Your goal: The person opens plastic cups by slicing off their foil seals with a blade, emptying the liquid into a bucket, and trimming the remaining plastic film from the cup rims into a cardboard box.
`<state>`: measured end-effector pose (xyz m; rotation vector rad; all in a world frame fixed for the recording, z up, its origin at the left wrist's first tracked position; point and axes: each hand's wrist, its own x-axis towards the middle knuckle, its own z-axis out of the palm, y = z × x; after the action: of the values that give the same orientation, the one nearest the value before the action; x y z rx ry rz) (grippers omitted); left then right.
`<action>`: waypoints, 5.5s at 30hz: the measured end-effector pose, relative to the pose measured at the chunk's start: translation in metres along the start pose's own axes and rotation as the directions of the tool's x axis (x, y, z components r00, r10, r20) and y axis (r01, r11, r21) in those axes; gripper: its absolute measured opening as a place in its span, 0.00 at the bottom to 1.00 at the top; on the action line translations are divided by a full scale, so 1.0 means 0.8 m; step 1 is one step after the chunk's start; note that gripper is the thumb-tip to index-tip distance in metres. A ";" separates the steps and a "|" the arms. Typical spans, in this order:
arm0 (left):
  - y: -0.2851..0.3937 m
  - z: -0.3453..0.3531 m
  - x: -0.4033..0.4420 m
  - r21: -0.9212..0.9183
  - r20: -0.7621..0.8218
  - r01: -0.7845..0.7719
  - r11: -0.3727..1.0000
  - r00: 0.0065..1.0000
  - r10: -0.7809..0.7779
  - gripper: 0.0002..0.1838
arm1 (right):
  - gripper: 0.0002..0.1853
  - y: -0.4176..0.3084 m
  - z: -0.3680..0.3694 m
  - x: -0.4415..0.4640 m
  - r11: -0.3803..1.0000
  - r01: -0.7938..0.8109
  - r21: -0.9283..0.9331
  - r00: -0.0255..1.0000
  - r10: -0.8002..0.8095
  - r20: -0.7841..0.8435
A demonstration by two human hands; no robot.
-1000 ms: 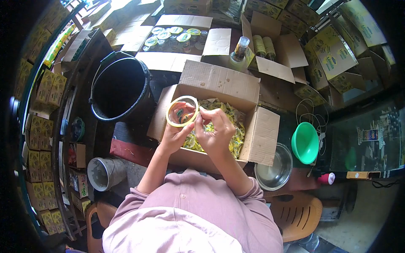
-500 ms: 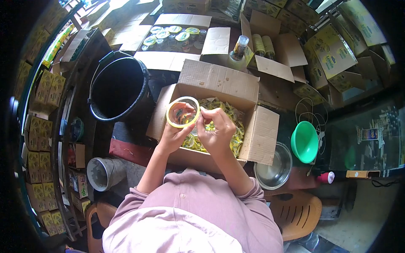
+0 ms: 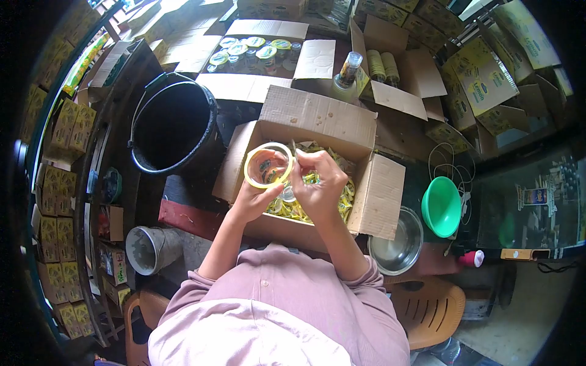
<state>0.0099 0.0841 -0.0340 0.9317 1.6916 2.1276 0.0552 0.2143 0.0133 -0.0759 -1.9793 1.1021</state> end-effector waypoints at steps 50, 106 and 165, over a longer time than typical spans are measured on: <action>0.001 -0.004 0.006 -0.058 0.114 0.074 0.996 0.991 -0.067 0.29 | 0.09 0.007 -0.014 -0.009 0.989 -0.091 0.119 0.995 0.084 0.056; -0.007 -0.002 0.009 -0.125 0.065 0.026 0.992 0.998 -0.018 0.30 | 0.08 0.006 -0.014 0.003 0.996 -0.080 0.051 0.997 0.078 0.027; 0.005 -0.002 0.012 -0.084 0.051 0.070 0.994 0.997 -0.066 0.34 | 0.08 0.007 -0.023 -0.017 0.999 0.030 0.037 0.997 -0.032 0.066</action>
<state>0.0024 0.0874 -0.0276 0.8811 1.5737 2.0989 0.0745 0.2244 0.0050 0.0107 -2.0124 1.1332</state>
